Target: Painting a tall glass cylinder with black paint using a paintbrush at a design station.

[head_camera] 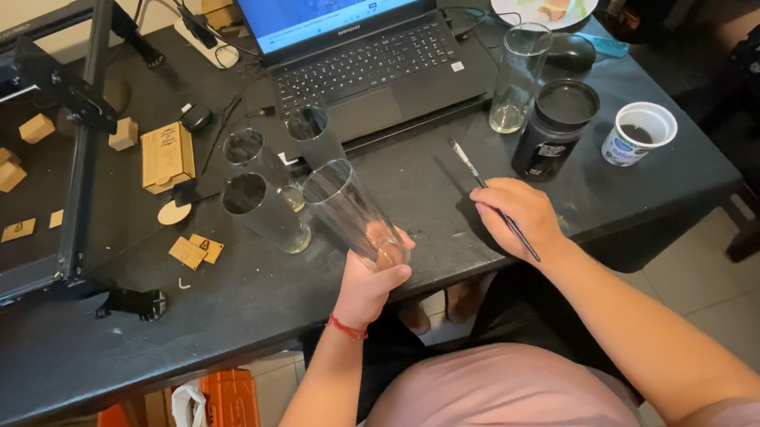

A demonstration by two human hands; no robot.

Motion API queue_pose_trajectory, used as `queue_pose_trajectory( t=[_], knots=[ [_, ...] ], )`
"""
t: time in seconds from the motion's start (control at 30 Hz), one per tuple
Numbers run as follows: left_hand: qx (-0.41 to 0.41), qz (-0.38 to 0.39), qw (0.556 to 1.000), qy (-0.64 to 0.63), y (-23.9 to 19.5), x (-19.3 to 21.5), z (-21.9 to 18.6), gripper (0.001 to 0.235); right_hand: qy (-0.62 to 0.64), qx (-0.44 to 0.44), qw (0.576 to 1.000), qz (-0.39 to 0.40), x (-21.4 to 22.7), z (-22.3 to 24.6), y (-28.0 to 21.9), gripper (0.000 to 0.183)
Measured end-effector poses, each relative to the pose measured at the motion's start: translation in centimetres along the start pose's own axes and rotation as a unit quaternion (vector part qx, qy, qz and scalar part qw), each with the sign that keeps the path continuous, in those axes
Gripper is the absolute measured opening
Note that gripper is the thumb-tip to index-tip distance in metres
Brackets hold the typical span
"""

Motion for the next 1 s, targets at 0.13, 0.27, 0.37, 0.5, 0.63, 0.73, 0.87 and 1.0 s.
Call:
queue_pose_trajectory(
  t=[0.13, 0.27, 0.37, 0.5, 0.63, 0.73, 0.87, 1.0],
  knots=[
    [0.002, 0.006, 1.0, 0.011, 0.2, -0.6, -0.8, 0.033, 0.0, 0.008, 1.0, -0.01, 0.0, 0.4, -0.1, 0.011],
    [0.0, 0.006, 1.0, 0.0, 0.1, -0.4, -0.4, 0.032, -0.009, 0.005, 1.0, -0.011, 0.0, 0.4, -0.1, 0.01],
    [0.011, 0.002, 1.0, 0.002, -0.5, -0.2, -0.5, 0.031, -0.013, 0.011, 1.0, -0.01, 0.0, 0.5, -0.1, 0.01],
    [0.017, 0.002, 1.0, 0.004, -0.5, -0.5, -0.9, 0.031, -0.024, 0.016, 0.999, -0.014, -0.1, 0.4, -0.4, 0.009],
    [0.026, 0.002, 1.0, 0.004, 0.1, -0.7, -1.5, 0.029, -0.029, 0.019, 0.999, -0.016, -0.1, 0.7, -0.3, 0.01],
    [0.03, 0.017, 0.999, 0.017, 0.7, -1.1, -2.6, 0.029, -0.05, 0.023, 0.998, -0.03, -0.1, 2.0, 0.2, 0.015],
    [0.021, 0.03, 0.997, 0.064, 0.5, -1.8, -2.3, 0.028, -0.013, 0.023, 0.998, -0.048, 2.6, 3.0, -0.6, 0.016],
    [0.052, 0.011, 0.992, 0.11, 0.1, -1.0, -1.0, 0.038, -0.099, 0.073, 0.984, -0.125, 9.3, 5.5, 0.1, 0.04]
  ],
)
Point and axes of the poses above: each hand's wrist, its own y-axis towards the middle knuckle, its own x-axis out of the back of the hand, z = x × y, the point moved 5 cm from there along y, towards the middle knuckle, and after that the axes turned 14 degrees about -x, right-handed, at the moved point
